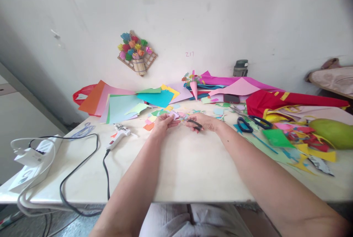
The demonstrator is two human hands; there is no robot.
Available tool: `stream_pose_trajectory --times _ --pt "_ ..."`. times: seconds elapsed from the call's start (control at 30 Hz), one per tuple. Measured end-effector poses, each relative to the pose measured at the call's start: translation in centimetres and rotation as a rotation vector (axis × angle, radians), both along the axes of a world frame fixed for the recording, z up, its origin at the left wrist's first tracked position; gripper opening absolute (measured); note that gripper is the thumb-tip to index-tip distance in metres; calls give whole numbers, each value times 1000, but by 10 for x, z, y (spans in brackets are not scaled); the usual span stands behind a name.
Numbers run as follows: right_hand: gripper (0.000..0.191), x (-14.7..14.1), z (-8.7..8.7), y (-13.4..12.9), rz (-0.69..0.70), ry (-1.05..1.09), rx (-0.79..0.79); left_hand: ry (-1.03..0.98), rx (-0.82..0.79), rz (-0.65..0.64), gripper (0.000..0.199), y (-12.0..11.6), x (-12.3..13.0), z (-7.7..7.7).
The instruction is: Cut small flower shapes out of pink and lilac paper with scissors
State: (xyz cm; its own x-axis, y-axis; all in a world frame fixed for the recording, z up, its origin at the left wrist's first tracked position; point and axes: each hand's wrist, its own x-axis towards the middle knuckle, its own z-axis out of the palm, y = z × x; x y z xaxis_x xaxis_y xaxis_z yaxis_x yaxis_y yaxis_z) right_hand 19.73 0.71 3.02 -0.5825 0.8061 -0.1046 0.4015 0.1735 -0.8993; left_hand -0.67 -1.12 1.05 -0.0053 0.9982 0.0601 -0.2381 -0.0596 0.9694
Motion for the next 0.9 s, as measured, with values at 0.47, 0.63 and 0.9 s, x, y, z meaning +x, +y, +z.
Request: stream_pose_trajectory --times 0.47,0.63,0.9 --pt "38 1 0 1 16 -23 5 -21 11 -24 34 -2 -1 0" --pt "38 1 0 0 16 -27 18 -23 11 -24 35 -3 -1 1" --pt "39 -1 0 0 4 -40 32 -23 13 -29 35 -2 -2 0"
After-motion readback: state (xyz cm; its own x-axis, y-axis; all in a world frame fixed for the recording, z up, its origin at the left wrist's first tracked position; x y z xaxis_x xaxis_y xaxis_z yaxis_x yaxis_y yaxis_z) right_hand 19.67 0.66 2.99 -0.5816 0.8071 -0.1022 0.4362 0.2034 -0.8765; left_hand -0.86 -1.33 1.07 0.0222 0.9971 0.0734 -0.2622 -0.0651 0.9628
